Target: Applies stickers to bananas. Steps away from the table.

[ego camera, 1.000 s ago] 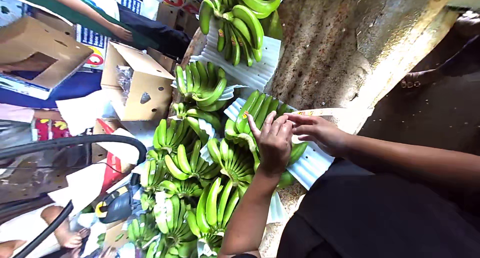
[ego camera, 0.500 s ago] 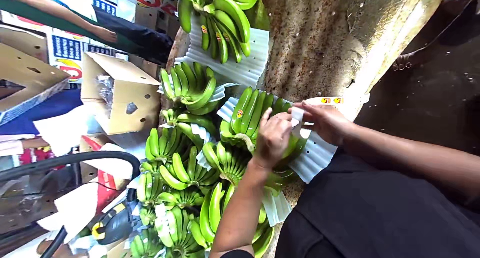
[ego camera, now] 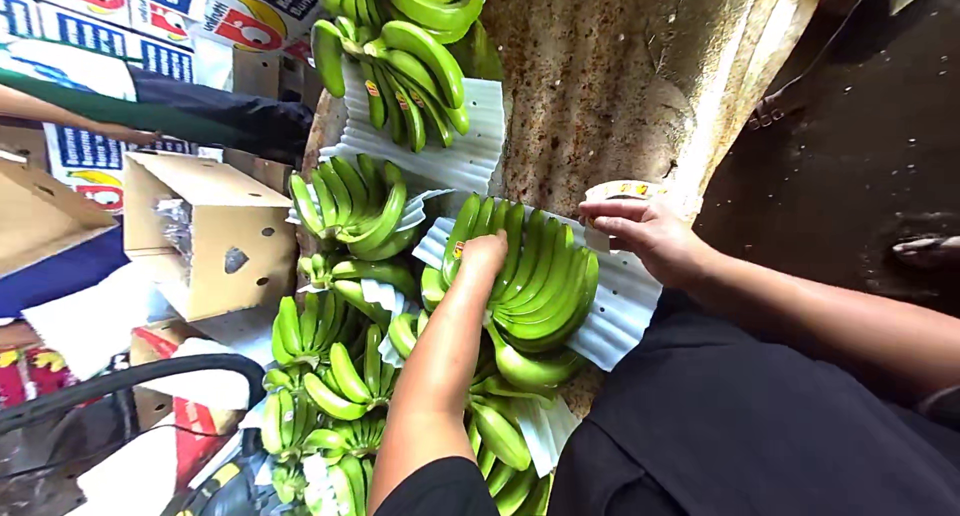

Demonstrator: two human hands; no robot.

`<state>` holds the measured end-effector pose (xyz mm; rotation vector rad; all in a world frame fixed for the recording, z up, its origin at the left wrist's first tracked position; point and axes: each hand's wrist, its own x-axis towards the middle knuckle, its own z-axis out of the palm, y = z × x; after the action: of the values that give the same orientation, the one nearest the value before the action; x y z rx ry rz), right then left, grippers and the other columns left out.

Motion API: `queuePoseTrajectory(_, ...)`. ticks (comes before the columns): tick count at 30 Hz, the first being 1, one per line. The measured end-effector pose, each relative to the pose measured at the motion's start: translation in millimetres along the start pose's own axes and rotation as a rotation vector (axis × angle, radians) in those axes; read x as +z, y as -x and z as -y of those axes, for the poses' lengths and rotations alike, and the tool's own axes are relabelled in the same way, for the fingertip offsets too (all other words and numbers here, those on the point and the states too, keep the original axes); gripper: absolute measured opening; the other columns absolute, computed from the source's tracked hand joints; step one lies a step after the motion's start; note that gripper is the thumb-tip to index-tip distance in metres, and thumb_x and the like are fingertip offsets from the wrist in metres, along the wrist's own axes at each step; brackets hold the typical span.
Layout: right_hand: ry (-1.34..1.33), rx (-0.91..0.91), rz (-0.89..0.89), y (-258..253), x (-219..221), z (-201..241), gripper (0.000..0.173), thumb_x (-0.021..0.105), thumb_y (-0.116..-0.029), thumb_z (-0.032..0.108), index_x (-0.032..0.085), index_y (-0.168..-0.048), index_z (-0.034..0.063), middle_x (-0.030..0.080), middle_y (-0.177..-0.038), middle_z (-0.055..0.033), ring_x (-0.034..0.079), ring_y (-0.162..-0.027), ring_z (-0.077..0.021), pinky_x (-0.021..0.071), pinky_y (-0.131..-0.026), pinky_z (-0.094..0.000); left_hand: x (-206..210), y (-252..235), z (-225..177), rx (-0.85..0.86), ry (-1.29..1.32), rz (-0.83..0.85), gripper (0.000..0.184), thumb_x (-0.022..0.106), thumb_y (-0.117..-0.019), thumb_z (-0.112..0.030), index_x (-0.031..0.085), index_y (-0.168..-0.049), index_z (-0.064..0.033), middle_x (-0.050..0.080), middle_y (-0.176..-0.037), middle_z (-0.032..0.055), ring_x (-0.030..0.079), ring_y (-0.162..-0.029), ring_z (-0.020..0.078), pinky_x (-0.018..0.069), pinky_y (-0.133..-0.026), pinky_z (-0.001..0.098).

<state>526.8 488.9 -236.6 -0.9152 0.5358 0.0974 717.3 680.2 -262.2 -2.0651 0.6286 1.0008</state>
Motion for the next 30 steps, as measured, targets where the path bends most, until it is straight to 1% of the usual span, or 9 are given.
queuePoseTrajectory(4,0.026,-0.031,-0.03,-6.6,0.1,-4.3,0.043,0.054,-0.0947,-0.014,0.061,-0.134,0.0014,0.072,-0.112,-0.0098,0.069,-0.082,-0.0116,0.058,-0.072,-0.027,-7.2,15.9,-0.2,0.193,0.294,-0.515,0.027,0.061,-0.0986,-0.002,0.064,-0.125,0.0039,0.067,-0.113,0.0313,0.066,-0.106,0.051,0.0503,-0.09,0.0668)
queuePoseTrajectory(6,0.051,-0.011,-0.014,-9.5,0.8,-7.2,0.05,0.055,-0.0937,-0.015,0.057,-0.14,0.0035,0.07,-0.119,-0.0102,0.069,-0.085,-0.0124,0.0585,-0.073,-0.0283,-17.7,43.5,-13.1,0.466,0.639,-0.783,0.013,0.07,-0.0923,-0.003,0.073,-0.102,0.0044,0.071,-0.105,0.0218,0.069,-0.102,0.0361,0.0544,-0.092,0.0538)
queuePoseTrajectory(8,0.129,0.007,-0.002,-9.6,3.9,-8.5,0.054,0.058,-0.093,-0.014,0.055,-0.143,0.0055,0.07,-0.12,-0.0103,0.069,-0.082,-0.0112,0.0575,-0.071,-0.0273,-24.8,74.2,-37.7,0.672,0.842,-0.897,0.011,0.074,-0.0888,-0.005,0.076,-0.099,-0.0003,0.072,-0.106,0.0143,0.068,-0.106,0.0255,0.0546,-0.097,0.0449)
queuePoseTrajectory(10,0.256,-0.012,0.057,-7.2,7.1,-9.1,0.058,0.063,-0.0934,-0.009,0.05,-0.148,0.0053,0.071,-0.113,-0.0115,0.067,-0.081,-0.0104,0.0567,-0.072,-0.0271,-23.3,92.3,-59.0,0.69,0.76,-0.99,0.022,0.076,-0.0869,-0.008,0.078,-0.108,-0.0031,0.073,-0.11,0.0135,0.068,-0.108,0.0282,0.0492,-0.1,0.0511)
queuePoseTrajectory(13,0.373,-0.002,0.175,-5.3,10.1,-8.1,0.074,0.062,-0.0899,-0.009,0.036,-0.157,0.0068,0.069,-0.118,-0.0142,0.067,-0.092,-0.0142,0.0549,-0.084,-0.0328,-17.6,96.2,-70.5,0.59,0.559,-1.143,0.009,0.076,-0.0849,-0.007,0.08,-0.093,-0.0066,0.073,-0.095,0.0107,0.07,-0.094,0.0283,0.0467,-0.097,0.0546)
queuePoseTrajectory(18,0.13,0.121,0.261,2.7,10.1,-1.2,0.061,0.054,-0.0925,-0.004,0.043,-0.152,0.0042,0.059,-0.138,-0.0125,0.061,-0.115,-0.0135,0.0505,-0.095,-0.029,1.6,95.4,-74.0,0.553,0.398,-1.407,0.009,0.071,-0.086,-0.002,0.075,-0.082,-0.0076,0.072,-0.086,0.0082,0.072,-0.093,0.026,0.0414,-0.107,0.0609)
queuePoseTrajectory(21,0.076,0.145,0.275,3.9,7.8,-0.9,0.054,0.051,-0.1008,0.02,0.044,-0.152,0.0066,0.055,-0.143,-0.011,0.057,-0.124,-0.0186,0.0483,-0.102,-0.0377,7.8,92.6,-71.6,0.576,0.489,-1.406,0.009,0.067,-0.0897,-0.003,0.076,-0.086,-0.0059,0.074,-0.093,0.0099,0.072,-0.099,0.0258,0.0417,-0.109,0.0573)
queuePoseTrajectory(25,0.393,-0.021,0.422,7.4,6.0,-0.5,0.068,0.048,-0.1062,0.036,0.025,-0.161,0.0035,0.053,-0.149,-0.0152,0.052,-0.135,-0.0184,0.041,-0.114,-0.0378,-3.1,98.4,-60.0,0.609,0.704,-1.086,0.006,0.072,-0.0839,-0.001,0.076,-0.088,-0.0019,0.073,-0.094,0.0129,0.07,-0.095,0.0275,0.0471,-0.1,0.0547)
queuePoseTrajectory(30,0.196,0.066,0.394,5.0,1.8,-6.3,0.053,0.032,-0.1105,0.038,0.049,-0.148,0.0053,0.057,-0.144,-0.0097,0.053,-0.132,-0.0146,0.0407,-0.112,-0.0362,3.9,93.1,-65.8,0.657,0.538,-1.237,0.01,0.071,-0.0864,-0.004,0.071,-0.076,-0.0046,0.071,-0.085,0.0102,0.071,-0.089,0.0252,0.0419,-0.105,0.058)
